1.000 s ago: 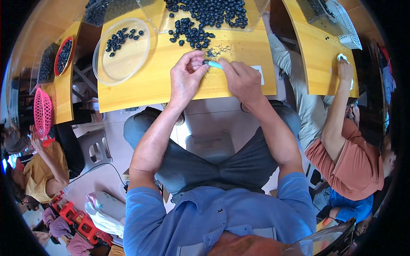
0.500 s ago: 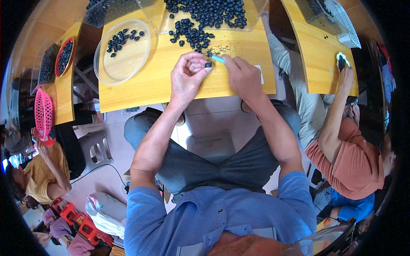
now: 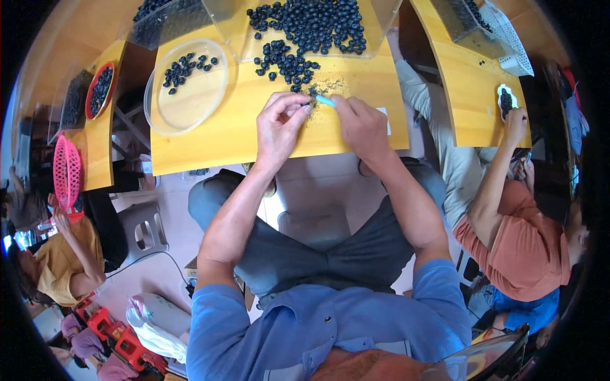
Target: The person sorts and cleans small black plastic parts at a manufacturing workstation, using a handheld scraper to process them from a plastic container into a sorting tray.
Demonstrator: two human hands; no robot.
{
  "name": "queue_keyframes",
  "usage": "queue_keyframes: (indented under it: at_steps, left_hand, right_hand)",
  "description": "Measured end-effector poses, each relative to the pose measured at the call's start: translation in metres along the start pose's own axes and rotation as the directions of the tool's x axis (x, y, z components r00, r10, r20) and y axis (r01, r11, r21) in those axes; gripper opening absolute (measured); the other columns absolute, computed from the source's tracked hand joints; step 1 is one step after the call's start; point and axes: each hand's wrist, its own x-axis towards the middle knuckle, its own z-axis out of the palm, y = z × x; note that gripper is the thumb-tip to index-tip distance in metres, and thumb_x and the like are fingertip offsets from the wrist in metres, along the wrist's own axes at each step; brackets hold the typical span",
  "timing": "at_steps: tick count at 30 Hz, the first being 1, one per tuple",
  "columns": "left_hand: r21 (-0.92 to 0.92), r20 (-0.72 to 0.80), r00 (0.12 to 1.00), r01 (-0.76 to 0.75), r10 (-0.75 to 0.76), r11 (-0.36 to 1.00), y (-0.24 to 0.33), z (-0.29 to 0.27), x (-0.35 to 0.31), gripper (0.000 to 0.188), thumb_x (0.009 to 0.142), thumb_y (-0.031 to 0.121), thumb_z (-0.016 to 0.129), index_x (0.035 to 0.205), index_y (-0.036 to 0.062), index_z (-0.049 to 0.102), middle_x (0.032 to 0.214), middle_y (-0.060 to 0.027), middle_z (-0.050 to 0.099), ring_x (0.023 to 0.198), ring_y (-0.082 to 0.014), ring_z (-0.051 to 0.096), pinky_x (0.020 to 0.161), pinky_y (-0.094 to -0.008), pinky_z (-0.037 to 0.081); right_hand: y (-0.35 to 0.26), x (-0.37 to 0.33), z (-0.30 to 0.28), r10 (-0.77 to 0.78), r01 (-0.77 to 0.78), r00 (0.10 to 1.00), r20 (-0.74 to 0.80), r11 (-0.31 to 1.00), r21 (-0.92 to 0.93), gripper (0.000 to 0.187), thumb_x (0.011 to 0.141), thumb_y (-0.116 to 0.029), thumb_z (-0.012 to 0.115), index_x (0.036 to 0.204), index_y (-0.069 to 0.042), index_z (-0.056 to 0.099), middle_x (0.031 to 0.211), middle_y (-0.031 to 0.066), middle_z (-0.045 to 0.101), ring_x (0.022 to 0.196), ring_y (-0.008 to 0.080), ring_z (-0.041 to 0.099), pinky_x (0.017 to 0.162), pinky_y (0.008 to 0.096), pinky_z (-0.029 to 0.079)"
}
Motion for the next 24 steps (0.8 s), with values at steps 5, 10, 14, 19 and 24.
queue_keyframes:
  at_steps: [5,10,14,19,24]
  left_hand:
    - [-0.023,-0.004,1.000,0.010,-0.010,1.000,-0.002,0.001,-0.001,0.018,0.094,-0.004,0.076,0.112,-0.0007,0.075,0.114,-0.0057,0.065,0.091,-0.0079,0.065,0.081,-0.0223,0.053]
    - [0.008,-0.041,0.997,0.063,-0.062,0.998,-0.001,-0.001,-0.001,0.020,0.093,-0.004,0.076,0.112,0.0000,0.075,0.112,-0.0040,0.064,0.090,-0.0071,0.062,0.082,-0.0226,0.052]
    - [-0.027,-0.040,0.998,0.055,-0.057,0.998,0.002,0.000,0.000,0.018,0.093,-0.002,0.077,0.110,0.0011,0.075,0.111,-0.0037,0.064,0.090,-0.0074,0.061,0.081,-0.0235,0.052]
    - [0.220,-0.202,0.961,-0.144,0.190,0.965,0.026,-0.033,0.022,0.014,0.093,0.000,0.077,0.107,0.0034,0.075,0.109,-0.0050,0.067,0.091,-0.0113,0.064,0.082,-0.0247,0.054]
    - [0.201,-0.505,0.836,-0.126,0.213,0.971,0.028,-0.084,0.045,0.015,0.097,0.003,0.075,0.112,0.0012,0.072,0.103,-0.0034,0.069,0.091,-0.0094,0.064,0.082,-0.0238,0.053]
  right_hand:
    - [0.002,-0.004,0.003,0.012,-0.012,1.000,-0.002,1.000,-0.014,0.029,0.086,-0.009,0.065,0.115,-0.007,0.069,0.080,0.0036,0.060,0.073,0.0205,0.068,0.059,0.0365,0.053]
    - [0.000,-0.002,0.004,0.004,-0.002,1.000,-0.024,0.998,0.058,0.029,0.086,-0.009,0.065,0.115,-0.007,0.070,0.082,0.0046,0.062,0.074,0.0216,0.068,0.061,0.0363,0.054]
    - [0.000,-0.002,0.004,0.006,-0.006,1.000,0.001,0.998,0.064,0.029,0.086,-0.008,0.065,0.115,-0.006,0.070,0.084,0.0052,0.064,0.074,0.0220,0.068,0.062,0.0366,0.055]
    - [0.002,0.000,0.004,0.006,-0.001,0.998,-0.059,0.997,0.083,0.027,0.087,-0.006,0.066,0.113,-0.007,0.072,0.076,0.0046,0.059,0.069,0.0208,0.066,0.056,0.0362,0.050]
    - [0.002,-0.002,0.003,0.024,-0.022,1.000,-0.015,0.996,0.089,0.031,0.085,-0.005,0.065,0.115,-0.006,0.070,0.086,0.0060,0.067,0.076,0.0230,0.070,0.063,0.0376,0.056]
